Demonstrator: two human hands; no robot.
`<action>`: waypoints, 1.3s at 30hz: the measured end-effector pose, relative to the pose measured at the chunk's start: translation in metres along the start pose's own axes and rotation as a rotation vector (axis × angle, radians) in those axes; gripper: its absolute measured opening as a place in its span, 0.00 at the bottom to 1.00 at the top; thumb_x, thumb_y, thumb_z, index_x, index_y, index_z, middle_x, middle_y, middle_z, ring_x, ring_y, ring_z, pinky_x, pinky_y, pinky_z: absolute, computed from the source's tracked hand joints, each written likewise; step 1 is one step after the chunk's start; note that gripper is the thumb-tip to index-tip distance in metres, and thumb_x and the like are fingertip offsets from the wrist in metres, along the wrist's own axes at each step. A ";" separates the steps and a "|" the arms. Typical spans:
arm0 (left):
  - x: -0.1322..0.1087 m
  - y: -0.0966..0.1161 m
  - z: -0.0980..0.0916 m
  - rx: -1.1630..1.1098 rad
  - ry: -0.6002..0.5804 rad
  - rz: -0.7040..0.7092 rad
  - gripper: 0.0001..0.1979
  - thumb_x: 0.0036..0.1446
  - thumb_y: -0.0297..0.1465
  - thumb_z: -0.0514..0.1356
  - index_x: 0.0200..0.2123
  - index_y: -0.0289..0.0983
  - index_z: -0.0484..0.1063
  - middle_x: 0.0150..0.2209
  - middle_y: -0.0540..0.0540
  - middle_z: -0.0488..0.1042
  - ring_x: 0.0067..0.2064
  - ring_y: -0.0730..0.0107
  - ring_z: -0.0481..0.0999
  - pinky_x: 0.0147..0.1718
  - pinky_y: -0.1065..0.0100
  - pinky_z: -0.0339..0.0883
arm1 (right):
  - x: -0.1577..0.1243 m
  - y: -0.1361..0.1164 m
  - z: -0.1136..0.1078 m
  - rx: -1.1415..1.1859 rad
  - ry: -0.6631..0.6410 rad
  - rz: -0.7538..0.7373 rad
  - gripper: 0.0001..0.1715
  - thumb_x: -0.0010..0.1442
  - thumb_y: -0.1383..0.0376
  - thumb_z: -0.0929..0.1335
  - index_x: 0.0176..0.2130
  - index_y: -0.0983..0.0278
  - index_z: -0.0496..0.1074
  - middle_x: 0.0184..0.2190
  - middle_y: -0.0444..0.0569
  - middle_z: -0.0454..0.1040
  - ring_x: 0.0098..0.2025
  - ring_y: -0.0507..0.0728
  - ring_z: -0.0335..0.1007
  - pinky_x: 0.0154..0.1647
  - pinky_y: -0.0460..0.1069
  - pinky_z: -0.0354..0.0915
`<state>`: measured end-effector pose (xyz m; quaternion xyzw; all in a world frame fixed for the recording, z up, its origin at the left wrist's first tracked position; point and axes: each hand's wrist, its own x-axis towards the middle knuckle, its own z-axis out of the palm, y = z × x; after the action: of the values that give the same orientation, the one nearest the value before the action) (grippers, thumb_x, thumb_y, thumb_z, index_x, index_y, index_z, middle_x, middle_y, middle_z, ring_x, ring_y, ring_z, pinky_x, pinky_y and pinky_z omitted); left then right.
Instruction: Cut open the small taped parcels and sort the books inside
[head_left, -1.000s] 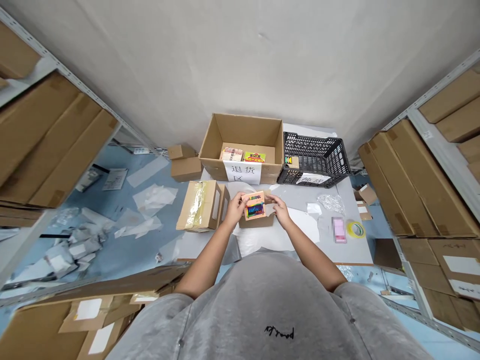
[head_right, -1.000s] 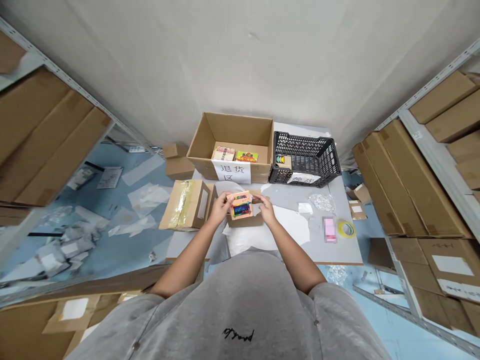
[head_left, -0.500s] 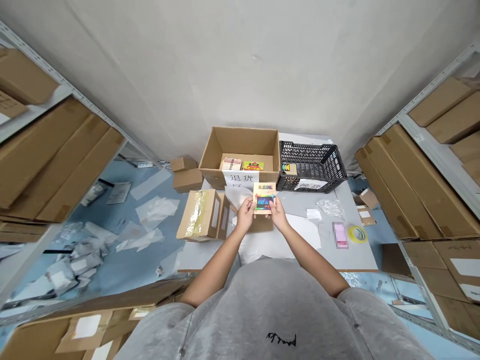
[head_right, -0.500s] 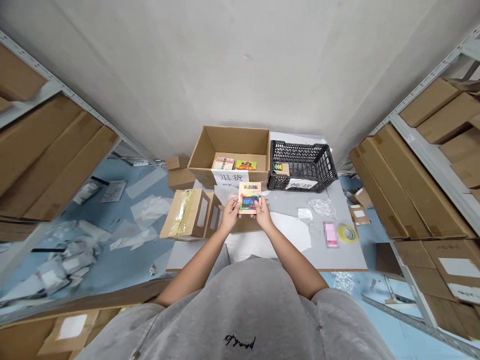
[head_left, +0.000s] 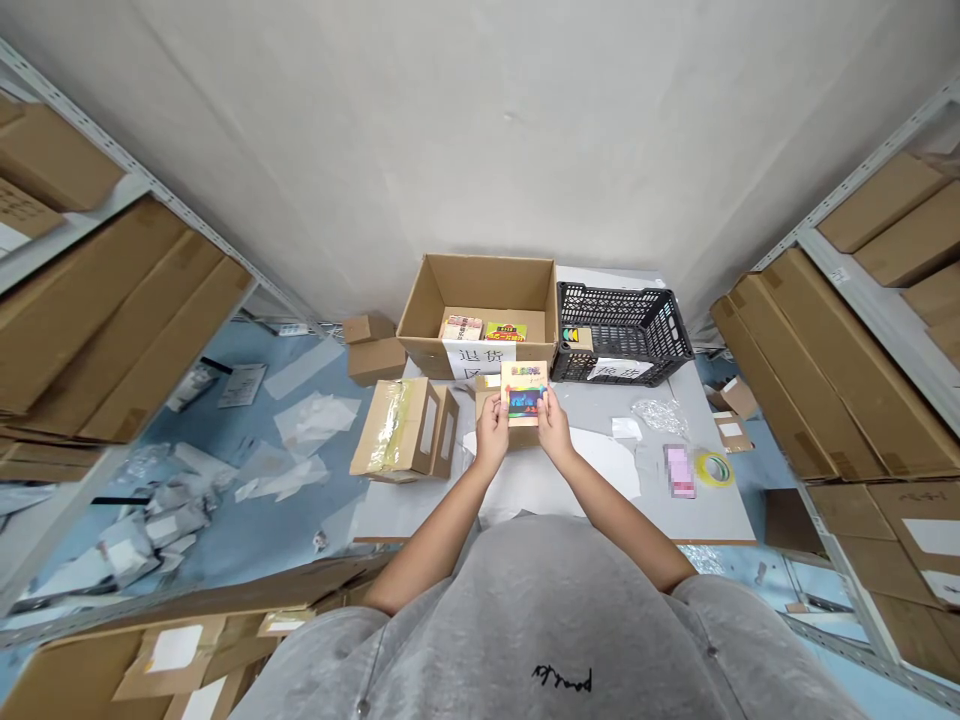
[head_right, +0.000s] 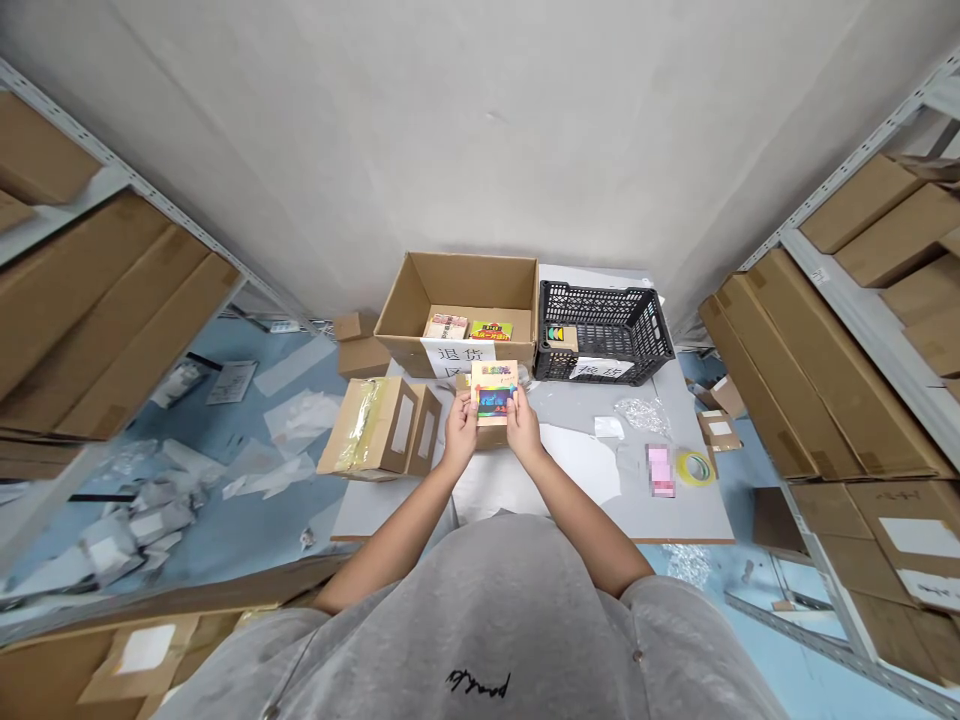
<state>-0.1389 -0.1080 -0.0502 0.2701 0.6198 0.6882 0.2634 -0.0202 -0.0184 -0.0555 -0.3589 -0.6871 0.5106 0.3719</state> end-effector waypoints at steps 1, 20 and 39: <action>0.000 0.001 0.001 -0.010 -0.002 -0.009 0.25 0.69 0.55 0.64 0.53 0.41 0.74 0.47 0.41 0.85 0.47 0.57 0.86 0.49 0.60 0.77 | 0.000 0.000 0.000 0.002 0.002 0.002 0.35 0.77 0.44 0.62 0.70 0.62 0.72 0.56 0.59 0.83 0.57 0.67 0.82 0.59 0.57 0.76; -0.002 0.010 0.023 -0.039 -0.041 -0.099 0.28 0.66 0.55 0.67 0.56 0.40 0.74 0.47 0.40 0.85 0.36 0.63 0.83 0.25 0.71 0.71 | 0.002 -0.004 -0.024 0.001 0.040 -0.018 0.40 0.78 0.46 0.62 0.79 0.60 0.63 0.66 0.58 0.79 0.63 0.66 0.79 0.64 0.60 0.76; 0.012 0.022 0.016 -0.311 -0.169 -0.335 0.33 0.60 0.60 0.70 0.49 0.35 0.84 0.44 0.36 0.87 0.51 0.47 0.87 0.52 0.52 0.81 | -0.006 -0.050 -0.031 -0.137 -0.173 -0.235 0.22 0.78 0.56 0.66 0.63 0.51 0.83 0.55 0.54 0.74 0.60 0.66 0.69 0.69 0.63 0.67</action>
<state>-0.1371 -0.0907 -0.0264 0.1762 0.5182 0.6970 0.4633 0.0043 -0.0205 -0.0020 -0.2552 -0.7870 0.4447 0.3431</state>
